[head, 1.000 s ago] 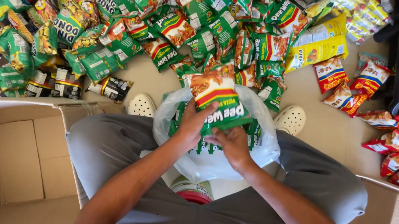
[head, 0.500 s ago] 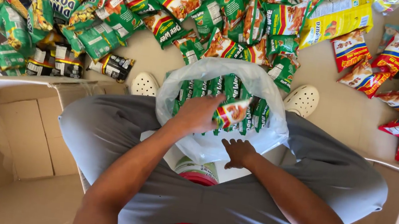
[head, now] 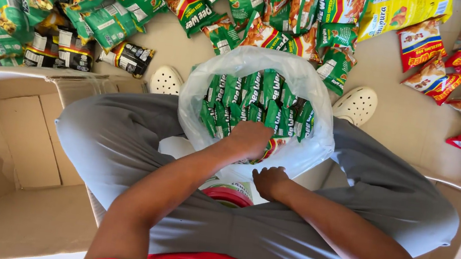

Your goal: The person is sorting small bags of snacks from a large pile on the floor into a white plastic bag.

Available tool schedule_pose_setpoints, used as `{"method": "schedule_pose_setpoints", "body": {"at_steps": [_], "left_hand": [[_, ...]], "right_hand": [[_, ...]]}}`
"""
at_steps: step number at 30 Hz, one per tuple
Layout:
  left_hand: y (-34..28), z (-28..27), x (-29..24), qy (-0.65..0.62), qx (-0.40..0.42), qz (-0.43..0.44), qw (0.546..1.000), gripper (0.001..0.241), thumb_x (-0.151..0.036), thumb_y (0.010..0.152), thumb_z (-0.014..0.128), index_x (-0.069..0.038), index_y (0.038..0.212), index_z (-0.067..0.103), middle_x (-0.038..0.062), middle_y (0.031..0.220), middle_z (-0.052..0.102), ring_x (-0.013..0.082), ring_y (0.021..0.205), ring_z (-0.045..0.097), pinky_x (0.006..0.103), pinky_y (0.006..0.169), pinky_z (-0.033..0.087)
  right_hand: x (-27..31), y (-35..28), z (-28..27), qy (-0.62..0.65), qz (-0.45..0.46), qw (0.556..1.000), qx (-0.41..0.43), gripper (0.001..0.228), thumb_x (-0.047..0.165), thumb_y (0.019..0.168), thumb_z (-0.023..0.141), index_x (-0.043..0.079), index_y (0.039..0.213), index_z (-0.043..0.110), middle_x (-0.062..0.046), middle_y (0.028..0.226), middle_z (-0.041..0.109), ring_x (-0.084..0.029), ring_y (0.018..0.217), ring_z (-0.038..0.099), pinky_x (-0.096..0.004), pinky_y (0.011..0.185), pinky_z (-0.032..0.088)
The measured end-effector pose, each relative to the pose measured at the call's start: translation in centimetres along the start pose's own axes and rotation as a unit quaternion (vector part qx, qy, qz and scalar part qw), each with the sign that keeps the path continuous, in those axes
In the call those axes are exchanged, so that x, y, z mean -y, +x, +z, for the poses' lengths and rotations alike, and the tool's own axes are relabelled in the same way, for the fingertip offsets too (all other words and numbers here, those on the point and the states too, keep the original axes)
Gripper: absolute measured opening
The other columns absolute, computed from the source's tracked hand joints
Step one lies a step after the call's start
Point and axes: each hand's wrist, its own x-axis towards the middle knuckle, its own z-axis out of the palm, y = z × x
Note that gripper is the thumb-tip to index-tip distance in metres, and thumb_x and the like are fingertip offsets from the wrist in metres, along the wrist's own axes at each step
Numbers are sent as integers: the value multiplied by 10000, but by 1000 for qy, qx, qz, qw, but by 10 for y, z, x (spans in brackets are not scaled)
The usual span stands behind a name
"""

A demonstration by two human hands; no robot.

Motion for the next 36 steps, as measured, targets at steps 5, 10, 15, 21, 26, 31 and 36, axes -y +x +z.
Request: {"method": "schedule_pose_setpoints", "body": {"at_steps": [5, 10, 15, 21, 26, 31, 36], "left_hand": [[31, 3, 15, -104, 97, -129, 981, 437, -167, 743, 777, 44, 1115, 687, 207, 958, 754, 335, 795, 754, 439, 674, 613], [50, 28, 42, -217, 180, -210, 936, 349, -201, 743, 818, 83, 930, 739, 198, 907, 771, 280, 635, 751, 383, 522, 621], [63, 48, 56, -302, 186, -231, 906, 370, -216, 722, 826, 74, 931, 731, 199, 844, 758, 289, 621, 738, 380, 510, 614], [70, 70, 39, -378, 57, -265, 885, 391, -268, 708, 821, 49, 926, 750, 176, 834, 768, 261, 654, 759, 395, 577, 638], [53, 109, 15, -385, -186, -245, 870, 668, -380, 663, 929, 26, 1107, 639, 222, 999, 737, 338, 931, 741, 419, 837, 591], [25, 126, -21, -391, -338, -202, 832, 949, -373, 596, 982, 36, 1291, 482, 282, 1098, 669, 409, 1002, 671, 474, 857, 548], [39, 144, -14, -399, -175, -235, 869, 668, -186, 784, 754, -35, 1380, 493, 254, 1125, 713, 428, 1047, 691, 496, 933, 552]], "right_hand": [[4, -2, 11, 13, 3, 1000, 29, 557, 182, 986, 545, 10, 1496, 399, -243, 1338, 607, -438, 1179, 635, -706, 1000, 430], [10, -43, -34, 54, 6, 996, 64, 431, 281, 1002, 547, 18, 1343, 574, -182, 1289, 665, -386, 1169, 658, -637, 960, 490], [-21, -86, -97, 220, 121, 958, -136, 471, 521, 958, 573, 142, 1200, 713, -148, 1173, 730, -369, 1100, 681, -503, 914, 546], [-72, -64, -62, 358, 223, 666, -615, 953, 323, 844, 882, -60, 1511, 320, -309, 1489, 405, -459, 1394, 389, -534, 1164, 340], [-77, -41, -36, 470, 377, 598, -529, 1277, 386, 700, 970, -43, 1551, 121, -349, 1530, 227, -487, 1419, 251, -580, 1152, 282], [-89, -44, -30, 518, 418, 600, -444, 1335, 360, 637, 976, -9, 1560, 84, -367, 1490, 267, -483, 1354, 377, -525, 1101, 379], [-101, -72, -56, 395, 359, 797, -283, 962, 297, 725, 892, 49, 1469, 335, -289, 1258, 634, -460, 1174, 632, -525, 991, 518]]}}
